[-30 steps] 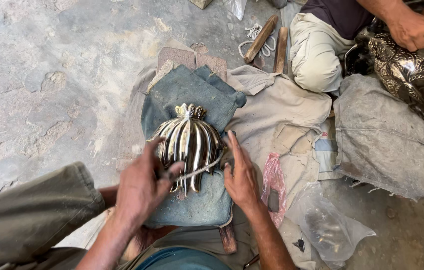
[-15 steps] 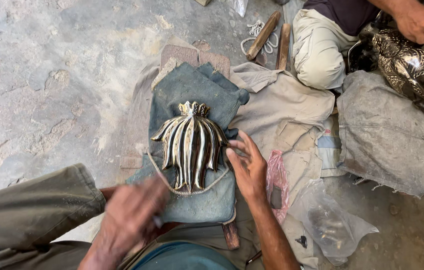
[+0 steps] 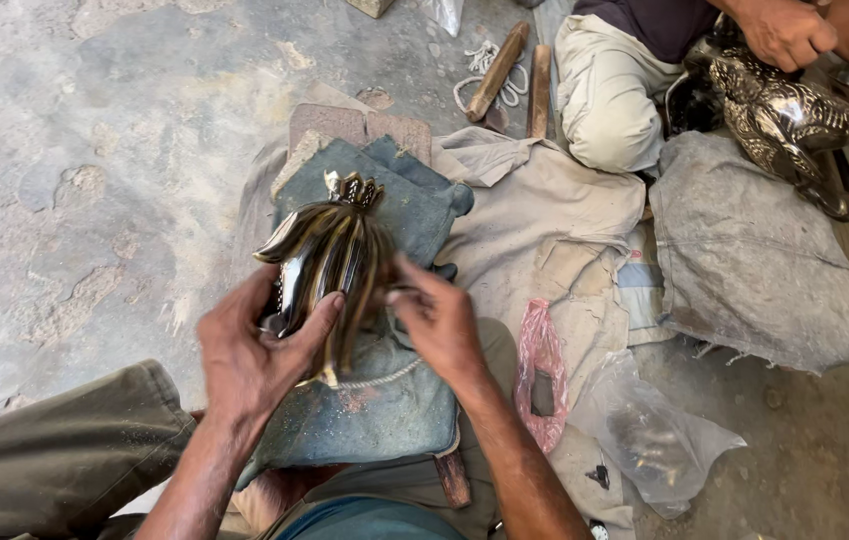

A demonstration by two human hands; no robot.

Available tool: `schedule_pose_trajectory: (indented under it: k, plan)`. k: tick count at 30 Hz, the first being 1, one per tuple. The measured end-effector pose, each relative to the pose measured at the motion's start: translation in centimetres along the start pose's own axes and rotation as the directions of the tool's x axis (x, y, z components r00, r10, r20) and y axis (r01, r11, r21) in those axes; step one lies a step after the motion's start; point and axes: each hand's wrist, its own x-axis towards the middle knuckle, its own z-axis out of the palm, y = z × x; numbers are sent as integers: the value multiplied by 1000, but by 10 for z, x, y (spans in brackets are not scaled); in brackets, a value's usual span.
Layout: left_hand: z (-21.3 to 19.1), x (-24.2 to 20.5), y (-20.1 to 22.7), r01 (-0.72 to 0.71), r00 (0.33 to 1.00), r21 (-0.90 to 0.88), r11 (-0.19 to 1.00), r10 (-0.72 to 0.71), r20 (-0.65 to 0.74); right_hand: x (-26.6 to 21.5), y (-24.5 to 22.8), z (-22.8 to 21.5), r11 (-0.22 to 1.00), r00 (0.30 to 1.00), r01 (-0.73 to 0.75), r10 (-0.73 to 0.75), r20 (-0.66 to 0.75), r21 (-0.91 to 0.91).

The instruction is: The person secures a decorative metal object with a rope and uses a hammer and punch to shape its top and sides. The person repeatedly repositions the object and strikes it to refine its form.

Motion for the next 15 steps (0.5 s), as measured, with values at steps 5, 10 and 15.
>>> schedule_pose_trajectory:
  k: [5,10,15]
  plan:
    - [28,-5,38,-553,814,747,368,431,390,-13,-20,-8,813,944,-232,54,327,534]
    - [55,-12,38,-611,790,692,384,358,498,-29,-1,-32,703,981,-188,94,172,686]
    - [29,-21,40,-488,846,332,807,345,407,-10,9,-26,807,989,-138,147,31,574]
